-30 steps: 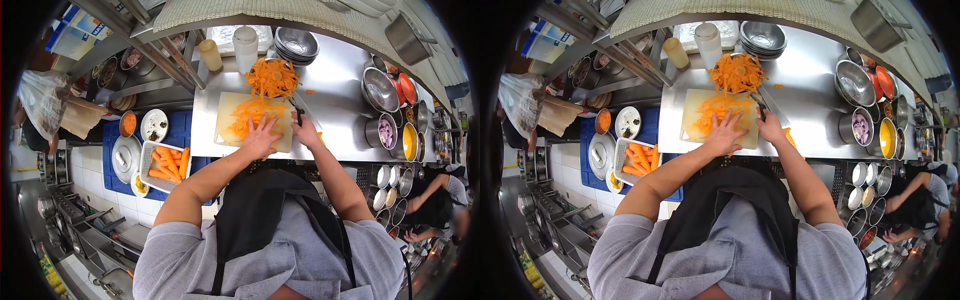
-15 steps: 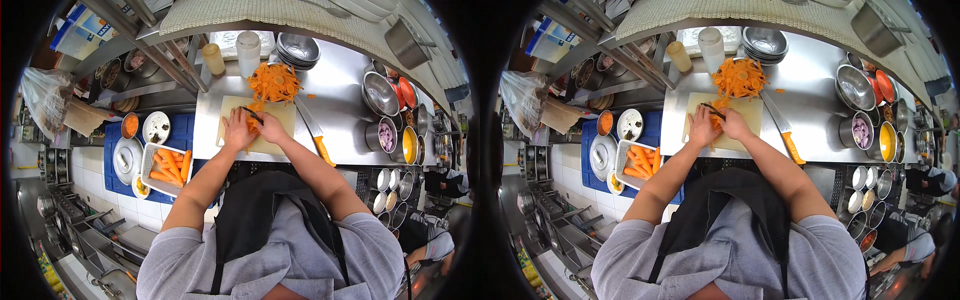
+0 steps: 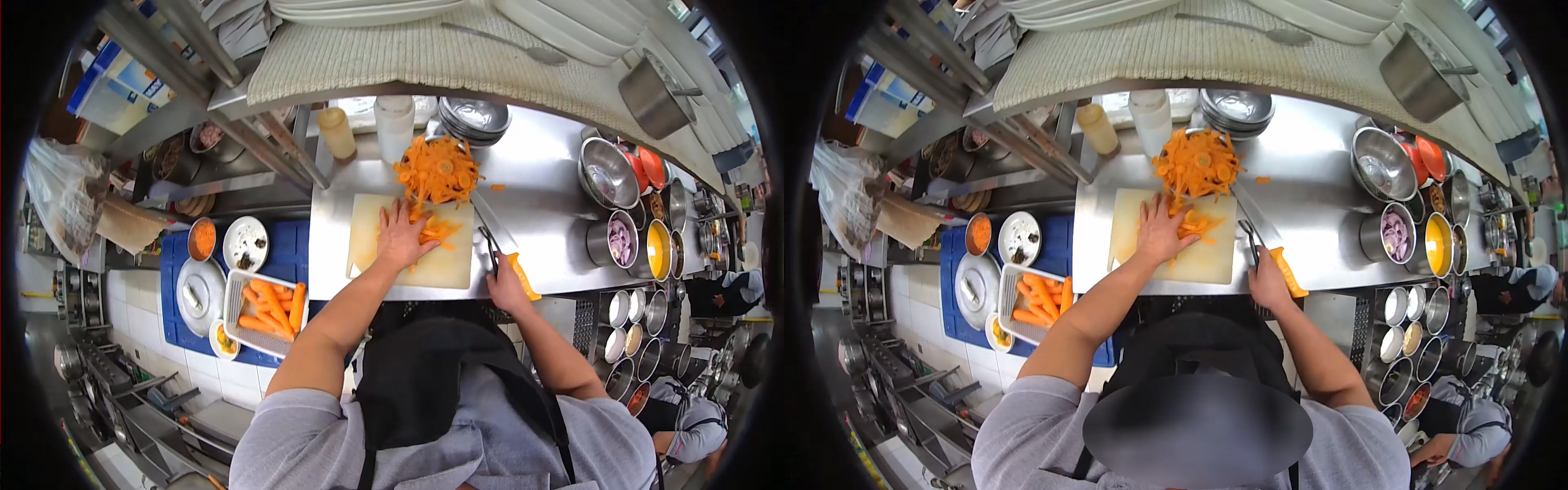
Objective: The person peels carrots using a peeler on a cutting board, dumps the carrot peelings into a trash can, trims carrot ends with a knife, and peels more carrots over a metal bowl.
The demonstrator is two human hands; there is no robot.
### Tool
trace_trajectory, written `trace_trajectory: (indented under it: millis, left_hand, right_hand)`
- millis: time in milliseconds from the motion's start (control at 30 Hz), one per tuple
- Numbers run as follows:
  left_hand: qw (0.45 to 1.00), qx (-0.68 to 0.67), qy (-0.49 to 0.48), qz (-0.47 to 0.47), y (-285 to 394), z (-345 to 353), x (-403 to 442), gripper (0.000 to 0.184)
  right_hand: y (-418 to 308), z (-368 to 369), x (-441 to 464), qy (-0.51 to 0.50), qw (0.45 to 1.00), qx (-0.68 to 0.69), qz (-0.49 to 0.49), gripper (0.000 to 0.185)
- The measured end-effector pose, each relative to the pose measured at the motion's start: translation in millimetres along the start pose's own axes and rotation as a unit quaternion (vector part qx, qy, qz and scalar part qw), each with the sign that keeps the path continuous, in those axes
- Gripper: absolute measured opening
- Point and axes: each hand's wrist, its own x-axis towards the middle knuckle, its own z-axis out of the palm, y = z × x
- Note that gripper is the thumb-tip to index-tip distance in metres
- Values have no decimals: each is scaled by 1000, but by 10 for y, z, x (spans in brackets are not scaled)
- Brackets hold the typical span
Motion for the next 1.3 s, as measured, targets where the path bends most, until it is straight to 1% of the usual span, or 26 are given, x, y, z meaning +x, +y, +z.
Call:
trace_trajectory:
  millis: [100, 200, 233, 267, 333, 367, 400, 433, 467, 500, 567, 633, 667, 733, 833, 867, 933, 1000, 1133, 1167, 1267, 1300]
  left_hand:
    - [999, -25, 15, 21, -87, 145, 113, 48]
    - [995, -46, 70, 63, -157, 284, 94, 31]
    - [994, -48, 66, 77, -190, 297, 106, 30]
    - [993, -51, 55, 90, -235, 315, 93, 31]
    - [990, -70, 42, 116, -331, 333, 29, 31]
    - [987, -84, 45, 129, -389, 317, 45, 31]
    - [984, -97, 48, 140, -412, 281, 83, 31]
    - [980, -121, 84, 131, -395, 182, 100, 31]
    - [975, -144, 117, 122, -340, 1, 130, 31]
    - [968, -169, 149, 114, -252, -190, 189, 31]
    - [963, -185, 160, 111, -41, -623, 443, 30]
    - [972, -149, 154, 95, 138, -871, 790, 27]
    - [975, -134, 152, 92, 181, -871, 973, 27]
    - [979, -105, 156, 81, 247, -850, 1337, 26]
    - [984, -50, 160, 66, 122, -447, 1648, 28]
    - [986, -49, 155, 31, 129, -354, 1681, 28]
    - [988, -54, 141, -36, 236, -255, 1660, 28]
    - [986, -60, 150, -31, 246, -238, 1654, 28]
    - [982, -55, 182, -25, 315, -323, 1456, 26]
    - [976, -60, 206, -35, 369, -372, 1394, 25]
    - [967, -68, 239, -59, 535, -649, 1107, 25]
    - [960, -78, 260, -69, 592, -756, 980, 24]
  right_hand:
    - [-4, 49, 85, 14, 999, -12, -30, 57]
    - [-293, -121, 194, -61, 994, -84, 22, 59]
    - [-545, -290, 176, -84, 986, -135, 41, 59]
    - [-585, -314, 192, -83, 976, -199, 22, 57]
    - [-666, -300, 273, 8, 985, -169, -33, 53]
    - [-648, -227, 433, 4, 999, -41, -27, 52]
    - [-645, -146, 617, 0, 996, 88, -22, 51]
    - [-744, -88, 764, -23, 965, 258, 51, 47]
    - [-839, -15, 895, -44, 898, 420, 125, 43]
    - [-873, 69, 1020, -30, 850, 505, 145, 39]
    - [-858, 178, 1249, 0, 734, 656, 177, 32]
    - [-830, 177, 1378, -26, 740, 649, 175, 25]
    - [-811, 145, 1424, -38, 745, 644, 171, 22]
    - [-811, 50, 1505, -46, 733, 658, 169, 23]
    - [-742, -10, 1636, -80, 729, 659, 166, 24]
    - [-698, -31, 1691, -90, 730, 657, 164, 24]
    - [-759, -107, 1739, -80, 721, 663, 184, 24]
    - [-760, -134, 1767, -75, 722, 661, 191, 23]
    - [-705, -153, 1684, -85, 758, 624, 168, 22]
    - [-702, -178, 1631, -85, 768, 615, 159, 21]
    - [-924, -485, 1325, -95, 793, 589, 125, 16]
    - [-959, -532, 1223, -100, 797, 582, 123, 17]
